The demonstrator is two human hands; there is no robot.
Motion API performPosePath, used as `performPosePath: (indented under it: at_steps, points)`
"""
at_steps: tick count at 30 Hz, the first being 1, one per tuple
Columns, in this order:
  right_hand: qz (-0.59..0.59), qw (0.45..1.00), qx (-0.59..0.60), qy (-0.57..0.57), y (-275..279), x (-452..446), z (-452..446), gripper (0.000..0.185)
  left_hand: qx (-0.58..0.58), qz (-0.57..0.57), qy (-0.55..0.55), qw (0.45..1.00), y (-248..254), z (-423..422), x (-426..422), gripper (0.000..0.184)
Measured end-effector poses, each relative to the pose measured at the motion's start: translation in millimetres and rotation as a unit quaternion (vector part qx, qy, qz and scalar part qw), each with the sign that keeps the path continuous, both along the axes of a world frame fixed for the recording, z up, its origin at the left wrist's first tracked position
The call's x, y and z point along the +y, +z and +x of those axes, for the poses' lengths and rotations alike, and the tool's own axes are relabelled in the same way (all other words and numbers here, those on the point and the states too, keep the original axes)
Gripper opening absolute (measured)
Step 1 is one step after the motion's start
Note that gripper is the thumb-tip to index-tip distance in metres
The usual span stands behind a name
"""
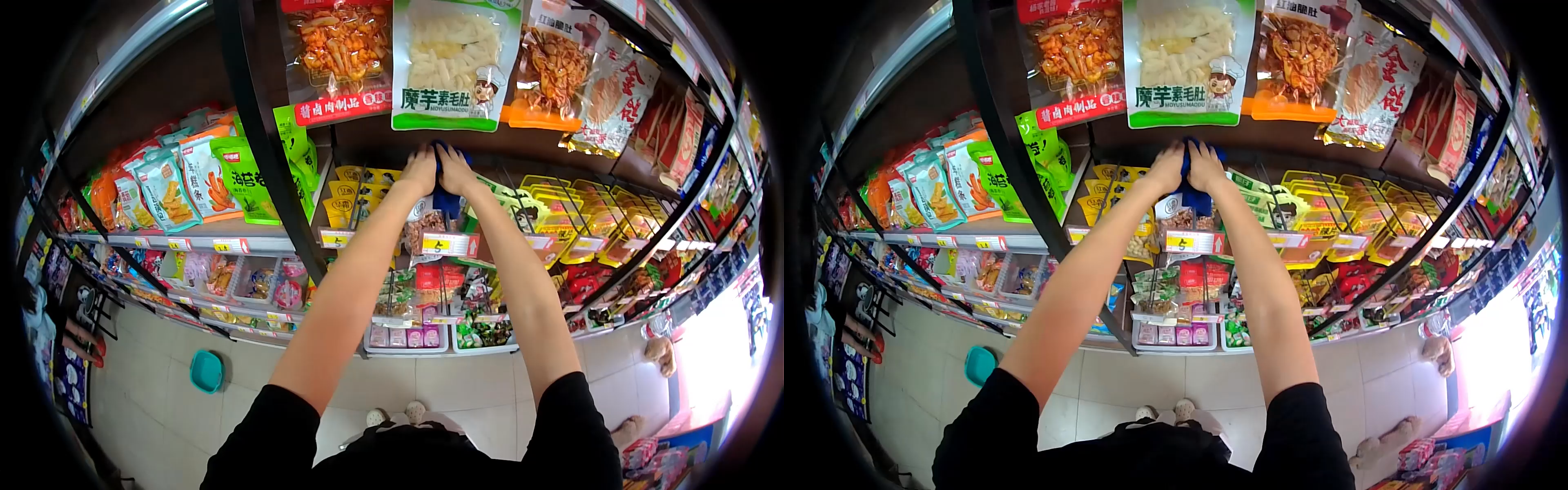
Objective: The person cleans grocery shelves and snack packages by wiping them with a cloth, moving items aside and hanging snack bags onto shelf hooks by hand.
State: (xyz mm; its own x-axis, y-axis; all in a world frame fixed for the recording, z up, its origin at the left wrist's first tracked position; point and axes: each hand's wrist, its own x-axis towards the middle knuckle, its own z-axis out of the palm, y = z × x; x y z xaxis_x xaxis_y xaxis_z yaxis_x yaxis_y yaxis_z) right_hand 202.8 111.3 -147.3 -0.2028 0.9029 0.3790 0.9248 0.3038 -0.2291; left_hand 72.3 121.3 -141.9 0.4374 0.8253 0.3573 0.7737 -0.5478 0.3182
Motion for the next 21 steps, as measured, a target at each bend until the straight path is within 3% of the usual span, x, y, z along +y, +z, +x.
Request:
performPosePath:
  at_steps: [3, 10, 15, 17, 21]
  points:
    - [-0.054, 0.998, -0.014, -0.004, -4.0, 4.3, 0.9, 0.067, 0.010, -0.024, -0.010, 1.000, -12.0, 7.4, -5.6, 0.071]
    - [-0.044, 0.999, 0.006, -0.003, -12.5, -5.3, 2.8, 0.057, -0.027, -0.009, -0.029, 0.999, -17.2, -6.4, -40.4, 0.076]
    - [-0.062, 0.998, 0.005, 0.015, -6.2, -20.4, 1.6, 0.056, -0.020, -0.018, -0.031, 0.999, -14.1, -9.7, -49.2, 0.073]
    - [-0.052, 0.998, 0.015, 0.022, -3.2, -30.6, 2.3, 0.057, 0.032, 0.029, -0.029, 0.999, -17.5, -8.9, -49.4, 0.068]
    - [-0.046, 0.998, 0.034, 0.005, -1.0, -50.9, 3.2, 0.057, 0.030, 0.051, -0.049, 0.997, -15.0, -9.7, -63.7, 0.066]
